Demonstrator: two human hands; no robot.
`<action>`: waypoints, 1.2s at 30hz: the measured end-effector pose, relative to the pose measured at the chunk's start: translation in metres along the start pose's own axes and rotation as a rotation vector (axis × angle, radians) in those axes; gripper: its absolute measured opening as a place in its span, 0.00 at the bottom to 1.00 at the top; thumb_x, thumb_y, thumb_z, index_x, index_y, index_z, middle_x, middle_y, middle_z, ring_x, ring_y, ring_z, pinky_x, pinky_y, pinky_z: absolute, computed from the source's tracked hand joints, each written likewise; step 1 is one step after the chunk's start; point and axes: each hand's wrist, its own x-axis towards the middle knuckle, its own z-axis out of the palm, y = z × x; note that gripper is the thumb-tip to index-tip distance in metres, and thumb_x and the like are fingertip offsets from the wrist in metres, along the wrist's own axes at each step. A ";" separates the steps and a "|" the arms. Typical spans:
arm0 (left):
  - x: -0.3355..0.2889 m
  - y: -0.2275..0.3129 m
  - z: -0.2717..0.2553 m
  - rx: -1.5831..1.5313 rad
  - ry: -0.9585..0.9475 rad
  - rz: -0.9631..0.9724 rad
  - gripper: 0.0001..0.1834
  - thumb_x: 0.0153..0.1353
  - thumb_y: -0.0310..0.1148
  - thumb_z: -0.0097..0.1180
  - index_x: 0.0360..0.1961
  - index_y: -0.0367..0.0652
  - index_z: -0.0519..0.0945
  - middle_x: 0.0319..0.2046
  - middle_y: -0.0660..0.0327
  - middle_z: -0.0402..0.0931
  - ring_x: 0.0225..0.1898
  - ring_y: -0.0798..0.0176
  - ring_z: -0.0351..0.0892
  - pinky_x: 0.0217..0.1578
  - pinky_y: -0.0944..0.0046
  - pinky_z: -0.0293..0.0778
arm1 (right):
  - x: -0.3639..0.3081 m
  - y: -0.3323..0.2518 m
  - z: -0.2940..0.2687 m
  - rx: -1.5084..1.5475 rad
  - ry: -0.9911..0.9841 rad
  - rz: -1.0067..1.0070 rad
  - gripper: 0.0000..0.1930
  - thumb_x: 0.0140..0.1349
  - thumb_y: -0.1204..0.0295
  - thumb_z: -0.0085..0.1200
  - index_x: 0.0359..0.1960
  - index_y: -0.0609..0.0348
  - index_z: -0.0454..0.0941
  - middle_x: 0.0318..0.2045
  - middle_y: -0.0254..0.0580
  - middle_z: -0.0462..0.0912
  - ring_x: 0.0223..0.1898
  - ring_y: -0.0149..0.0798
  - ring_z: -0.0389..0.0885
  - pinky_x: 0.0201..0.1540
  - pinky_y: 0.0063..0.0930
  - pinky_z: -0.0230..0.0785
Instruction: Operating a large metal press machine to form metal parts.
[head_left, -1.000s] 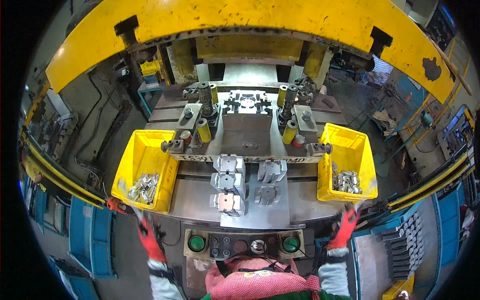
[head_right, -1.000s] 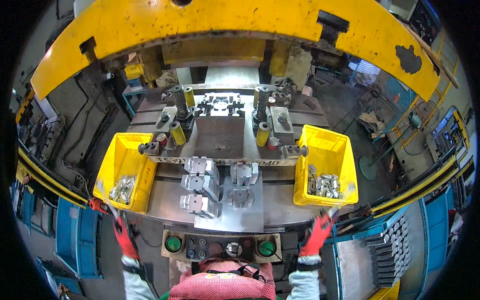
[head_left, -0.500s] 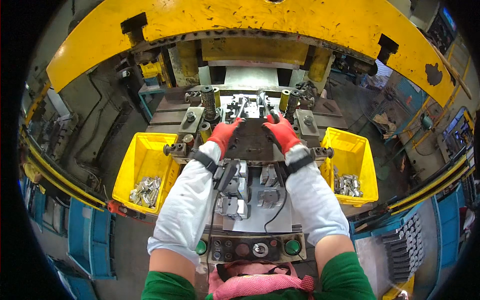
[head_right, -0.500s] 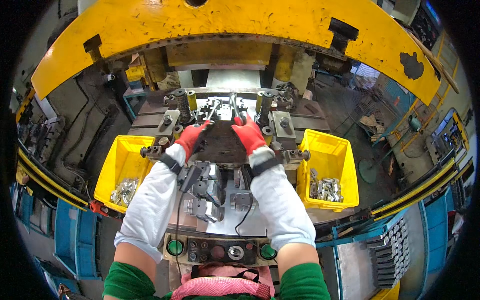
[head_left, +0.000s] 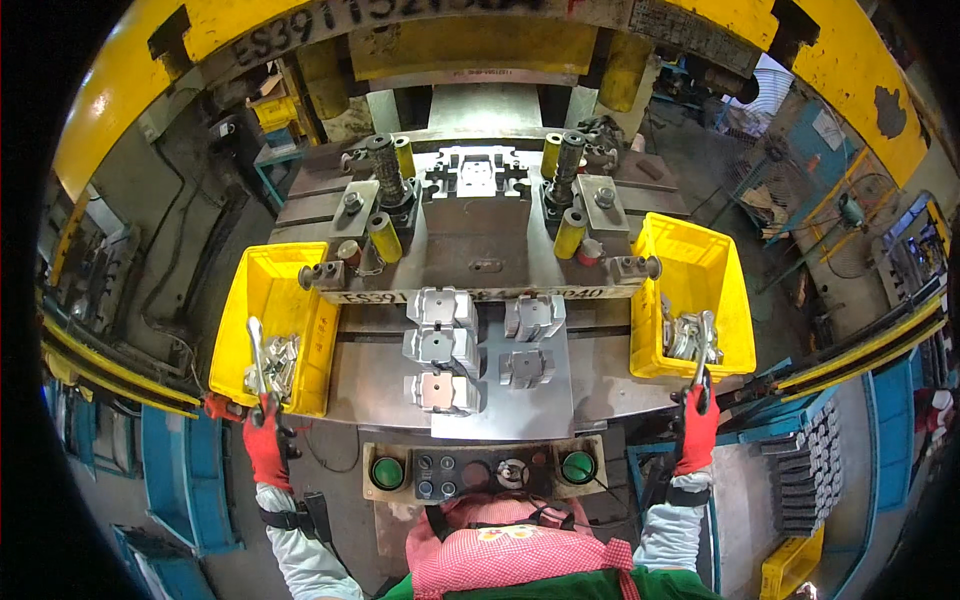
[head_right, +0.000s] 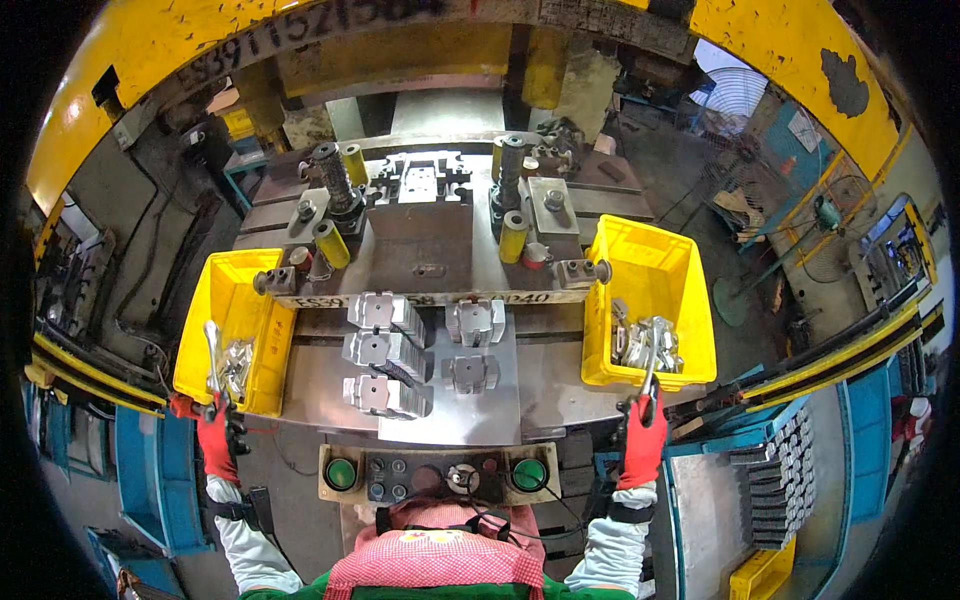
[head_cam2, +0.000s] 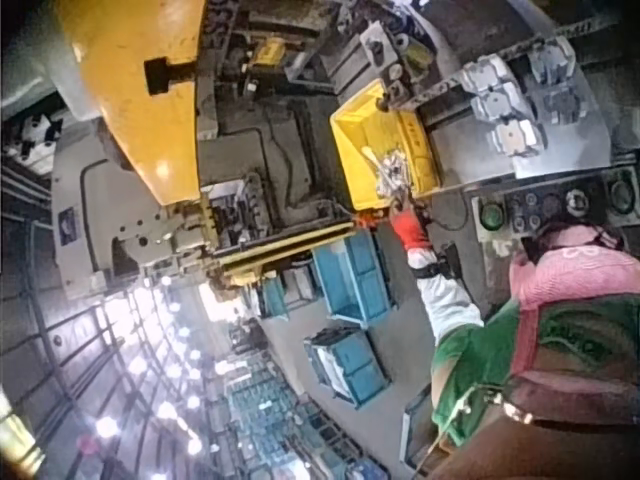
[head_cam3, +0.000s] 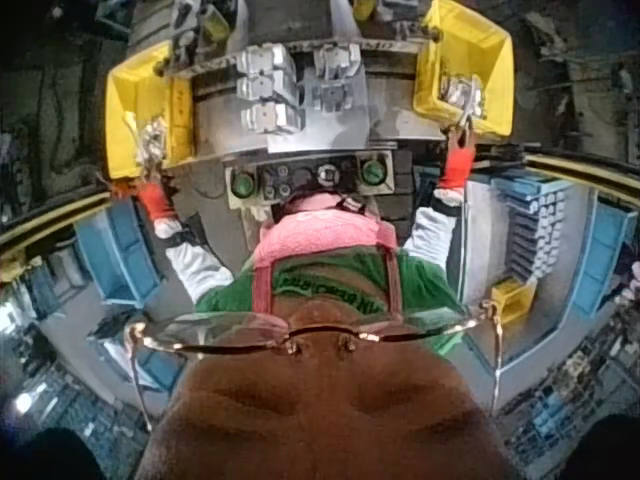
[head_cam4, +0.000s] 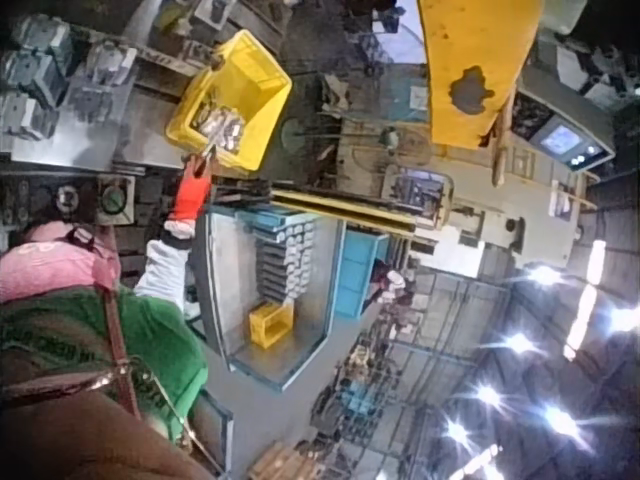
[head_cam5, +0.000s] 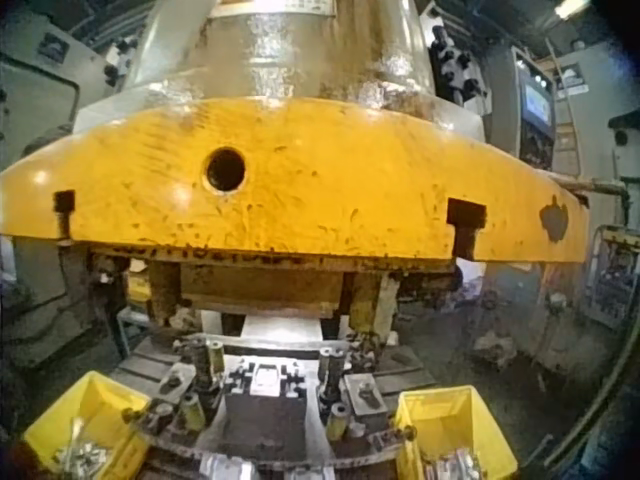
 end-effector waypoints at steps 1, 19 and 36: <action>-0.007 -0.011 -0.004 -0.002 -0.020 -0.072 0.15 0.50 0.41 0.54 0.34 0.43 0.72 0.16 0.67 0.66 0.11 0.72 0.65 0.09 0.71 0.60 | -0.007 0.000 0.003 0.113 -0.067 -0.001 0.21 0.54 0.72 0.47 0.50 0.64 0.62 0.30 0.41 0.74 0.31 0.31 0.70 0.36 0.24 0.63; -0.066 -0.035 0.012 -0.317 0.074 -0.015 0.11 0.53 0.38 0.51 0.36 0.46 0.71 0.17 0.69 0.66 0.14 0.75 0.66 0.09 0.75 0.61 | 0.047 -0.145 0.216 0.497 -0.785 -0.346 0.20 0.57 0.68 0.45 0.50 0.62 0.62 0.38 0.36 0.72 0.39 0.26 0.67 0.42 0.20 0.59; -0.081 -0.067 0.017 -0.385 0.102 -0.087 0.14 0.52 0.40 0.53 0.37 0.46 0.69 0.14 0.66 0.66 0.09 0.74 0.62 0.07 0.73 0.62 | 0.089 -0.183 0.283 0.262 -0.691 -0.299 0.25 0.50 0.62 0.51 0.47 0.63 0.64 0.32 0.36 0.75 0.34 0.28 0.69 0.40 0.19 0.59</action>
